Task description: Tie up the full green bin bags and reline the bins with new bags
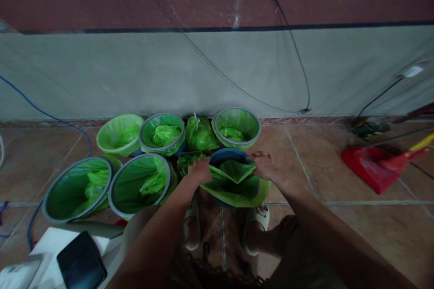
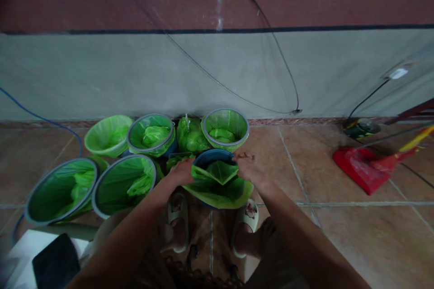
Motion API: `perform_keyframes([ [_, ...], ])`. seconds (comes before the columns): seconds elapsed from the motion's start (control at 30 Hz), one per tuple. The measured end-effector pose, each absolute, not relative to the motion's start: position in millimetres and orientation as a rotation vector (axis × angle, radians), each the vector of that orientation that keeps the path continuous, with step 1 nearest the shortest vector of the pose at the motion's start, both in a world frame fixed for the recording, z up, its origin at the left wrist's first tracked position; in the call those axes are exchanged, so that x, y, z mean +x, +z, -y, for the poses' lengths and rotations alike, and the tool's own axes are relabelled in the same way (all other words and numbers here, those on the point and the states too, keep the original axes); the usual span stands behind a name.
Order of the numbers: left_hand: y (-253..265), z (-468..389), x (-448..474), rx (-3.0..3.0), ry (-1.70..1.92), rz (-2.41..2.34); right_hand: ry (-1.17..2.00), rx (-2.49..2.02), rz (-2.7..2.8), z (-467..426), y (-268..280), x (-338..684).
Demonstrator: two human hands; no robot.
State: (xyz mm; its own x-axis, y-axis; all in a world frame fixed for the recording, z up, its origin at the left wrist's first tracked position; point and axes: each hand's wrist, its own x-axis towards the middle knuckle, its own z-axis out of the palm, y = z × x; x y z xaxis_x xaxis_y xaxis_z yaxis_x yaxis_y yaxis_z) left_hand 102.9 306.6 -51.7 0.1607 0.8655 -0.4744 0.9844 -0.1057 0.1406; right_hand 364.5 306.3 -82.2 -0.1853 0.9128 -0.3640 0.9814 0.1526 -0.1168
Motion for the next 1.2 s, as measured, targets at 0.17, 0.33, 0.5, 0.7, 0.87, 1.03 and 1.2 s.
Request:
perform_keyframes([
  [0.17, -56.6, -304.9, 116.2, 2.182, -0.251, -1.697, -0.515, 1.47, -2.512, -289.9, -104.3, 343.7],
  [0.33, -67.6, -301.6, 123.8, 2.298, -0.132, -1.531, -0.589, 1.614, -2.523, -297.1, -102.1, 327.8],
  [0.5, -62.7, -304.3, 130.0, 2.346, -0.008, -1.415, -1.192, 2.035, -2.624, -311.6, -78.0, 328.2],
  [0.7, -53.4, -309.1, 132.3, 2.334, -0.011, -1.633, -0.881, 2.155, -2.569, -311.8, -68.6, 341.7],
  [0.87, -50.3, -308.0, 135.2, 2.344, 0.066, -1.639, -0.589, 1.935, -2.679, -305.2, -56.3, 329.9],
  [1.03, -49.2, -307.8, 136.1, 2.303, 0.024, -1.682, -0.601, 1.896, -2.541, -307.1, -45.2, 320.4],
  [1.2, -51.1, -312.9, 125.4, 2.243, -0.118, -1.787, -0.584, 2.194, -2.361, -318.9, -42.6, 337.1],
])
